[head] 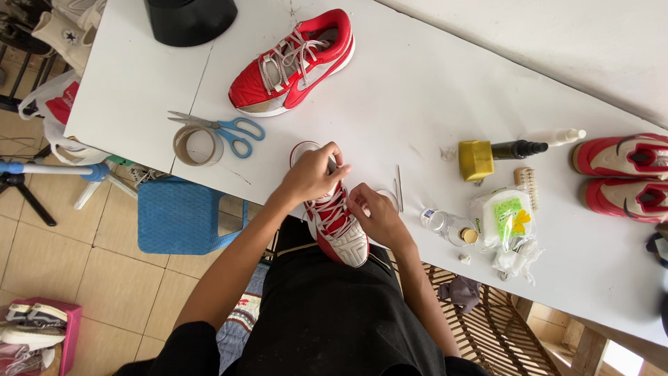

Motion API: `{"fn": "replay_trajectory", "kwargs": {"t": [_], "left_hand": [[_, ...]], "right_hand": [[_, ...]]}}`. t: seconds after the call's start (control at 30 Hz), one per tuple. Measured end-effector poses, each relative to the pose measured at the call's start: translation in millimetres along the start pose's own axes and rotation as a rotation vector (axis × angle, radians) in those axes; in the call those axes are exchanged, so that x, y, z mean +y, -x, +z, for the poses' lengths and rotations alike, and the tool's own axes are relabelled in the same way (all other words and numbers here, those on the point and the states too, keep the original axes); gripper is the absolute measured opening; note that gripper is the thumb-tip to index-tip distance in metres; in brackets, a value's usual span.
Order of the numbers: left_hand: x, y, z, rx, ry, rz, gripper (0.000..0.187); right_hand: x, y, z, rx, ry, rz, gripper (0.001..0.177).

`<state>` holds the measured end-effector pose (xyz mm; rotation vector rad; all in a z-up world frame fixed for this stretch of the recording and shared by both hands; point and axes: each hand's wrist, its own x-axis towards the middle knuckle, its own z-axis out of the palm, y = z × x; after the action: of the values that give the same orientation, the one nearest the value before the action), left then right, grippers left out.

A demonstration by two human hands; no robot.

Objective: The person cuts a piece of tape and uses a needle to sew the upper part of a red and white sneaker. They thread the needle, pull the thread through the shoe's eyelets, and tie a knot to secure the repair.

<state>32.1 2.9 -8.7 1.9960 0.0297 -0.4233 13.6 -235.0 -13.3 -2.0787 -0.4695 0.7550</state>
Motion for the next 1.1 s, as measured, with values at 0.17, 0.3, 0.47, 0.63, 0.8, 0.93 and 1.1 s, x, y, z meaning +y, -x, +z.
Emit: {"fn": "replay_trajectory", "kwargs": {"t": [0.17,0.3,0.47,0.63,0.8,0.93,1.1], "left_hand": [[-4,-20,16,0.040,-0.148,-0.219,0.048],[59,-16,4,0.068,-0.204,-0.117,0.077],[28,10,-11,0.020,-0.146,0.311,0.059],[-37,41,-3,0.522,0.004,0.245,0.053],[-11,69,-15,0.273,-0.019,0.022,0.063],[-19,61,-33,0.223,0.026,0.015,0.044],[-30,46,-55,0.036,0.176,0.038,0.033]], "right_hand": [[-29,0,-29,-0.108,-0.038,0.039,0.069],[-32,-11,-20,-0.079,0.099,0.054,0.067],[-31,-27,-15,0.102,0.160,-0.056,0.037],[-45,-48,-21,0.157,0.233,-0.090,0.029],[-90,-62,-37,0.040,0.243,-0.123,0.042],[-63,-87,-29,-0.033,0.271,-0.164,0.024],[-18,-98,-18,-0.074,-0.183,-0.197,0.018]]}}
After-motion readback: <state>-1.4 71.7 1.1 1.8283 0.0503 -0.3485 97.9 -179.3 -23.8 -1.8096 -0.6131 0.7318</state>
